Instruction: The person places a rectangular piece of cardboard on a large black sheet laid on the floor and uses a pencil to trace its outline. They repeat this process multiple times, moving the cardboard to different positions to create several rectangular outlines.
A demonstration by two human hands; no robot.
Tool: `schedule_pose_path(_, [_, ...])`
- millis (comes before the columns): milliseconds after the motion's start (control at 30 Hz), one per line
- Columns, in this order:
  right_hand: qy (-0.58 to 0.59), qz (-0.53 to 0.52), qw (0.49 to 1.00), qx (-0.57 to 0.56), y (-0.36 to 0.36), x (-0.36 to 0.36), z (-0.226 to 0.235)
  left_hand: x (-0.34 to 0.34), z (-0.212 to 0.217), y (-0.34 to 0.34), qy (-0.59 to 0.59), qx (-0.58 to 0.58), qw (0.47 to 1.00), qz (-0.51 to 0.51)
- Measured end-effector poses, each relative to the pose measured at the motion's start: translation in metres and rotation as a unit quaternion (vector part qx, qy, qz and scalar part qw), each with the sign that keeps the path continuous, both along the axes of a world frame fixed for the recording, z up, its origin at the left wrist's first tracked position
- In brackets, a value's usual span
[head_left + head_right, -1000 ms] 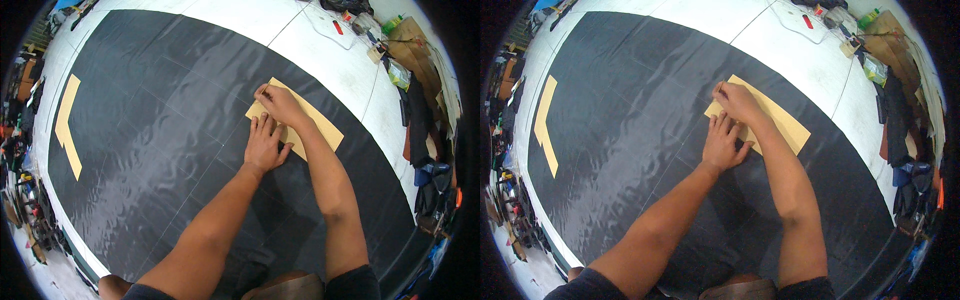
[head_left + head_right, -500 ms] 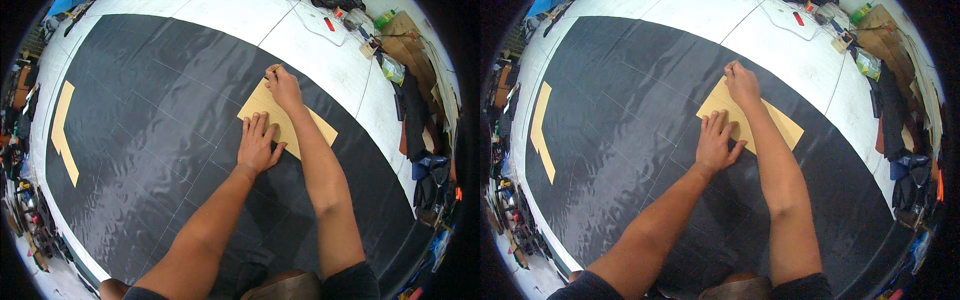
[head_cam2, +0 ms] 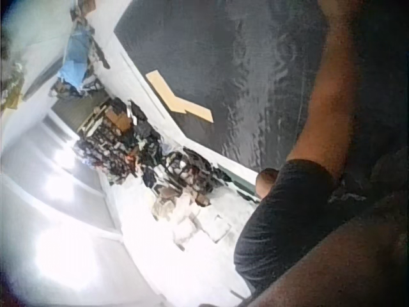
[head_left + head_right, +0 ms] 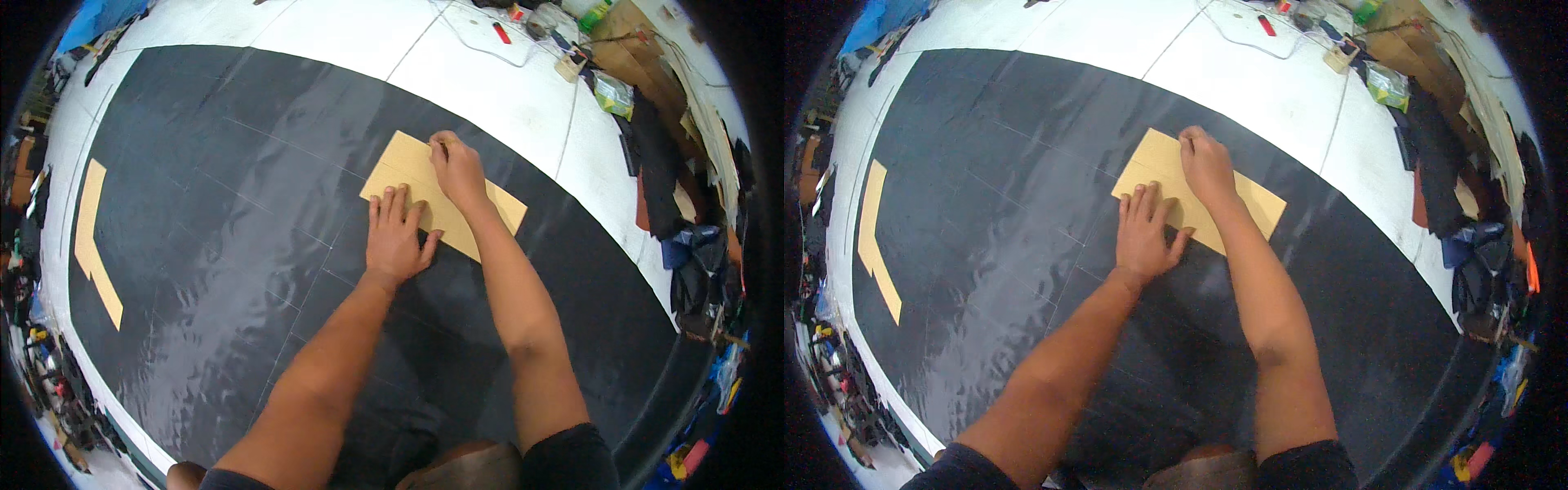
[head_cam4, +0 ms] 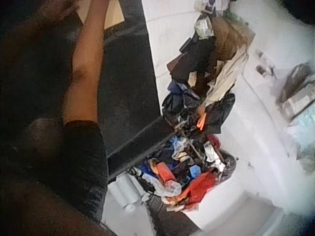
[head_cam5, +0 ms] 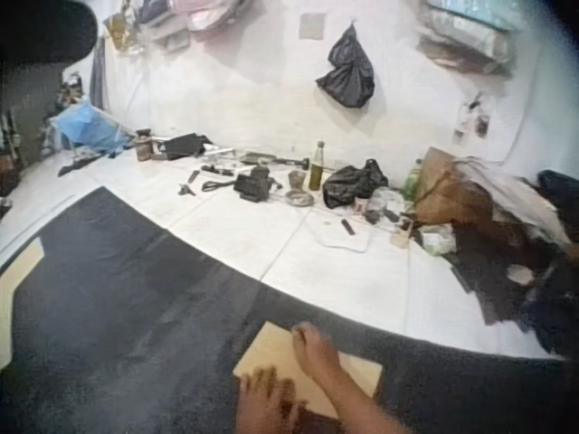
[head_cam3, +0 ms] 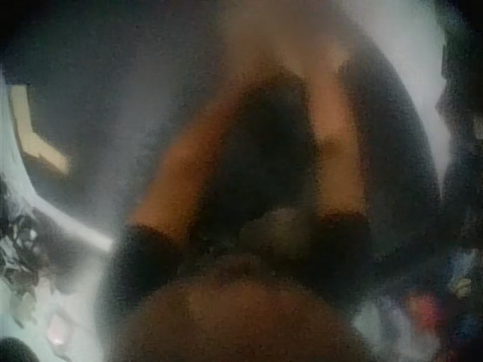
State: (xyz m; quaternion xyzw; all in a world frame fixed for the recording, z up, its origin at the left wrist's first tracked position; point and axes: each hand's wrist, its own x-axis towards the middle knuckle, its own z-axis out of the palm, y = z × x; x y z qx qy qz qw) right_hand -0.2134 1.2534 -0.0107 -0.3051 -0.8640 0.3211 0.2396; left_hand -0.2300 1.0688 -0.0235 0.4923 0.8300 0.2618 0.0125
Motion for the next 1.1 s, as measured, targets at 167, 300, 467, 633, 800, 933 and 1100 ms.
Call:
schedule_pose_path(167, [-0.042,-0.094,0.994,-0.040,0.007,0.093,0.007,-0.002,-0.005,-0.003,0.012,0.001,1.000,0.001])
schedule_pose_path(300, [-0.026,-0.179,0.978,-0.108,0.020,0.158,0.002,0.001,-0.006,0.001,0.013,0.006,1.000,-0.007])
schedule_pose_path(467, [0.052,-0.228,0.956,-0.180,0.018,0.175,0.005,0.003,-0.008,0.004,0.022,0.006,1.000,-0.006])
schedule_pose_path(633, [0.073,-0.261,0.943,-0.193,0.011,0.169,0.003,0.001,-0.006,0.000,0.023,0.004,1.000,-0.005])
schedule_pose_path(800, [0.080,-0.271,0.944,-0.173,0.008,0.168,0.001,0.002,-0.006,0.001,0.025,-0.005,1.000,-0.005])
schedule_pose_path(933, [0.028,-0.265,0.955,-0.131,0.005,0.167,0.003,0.002,-0.001,-0.001,0.037,-0.007,0.999,-0.014])
schedule_pose_path(1100, [-0.127,-0.169,0.969,0.130,0.005,0.173,0.003,0.003,-0.001,0.000,0.044,0.002,0.999,-0.023])
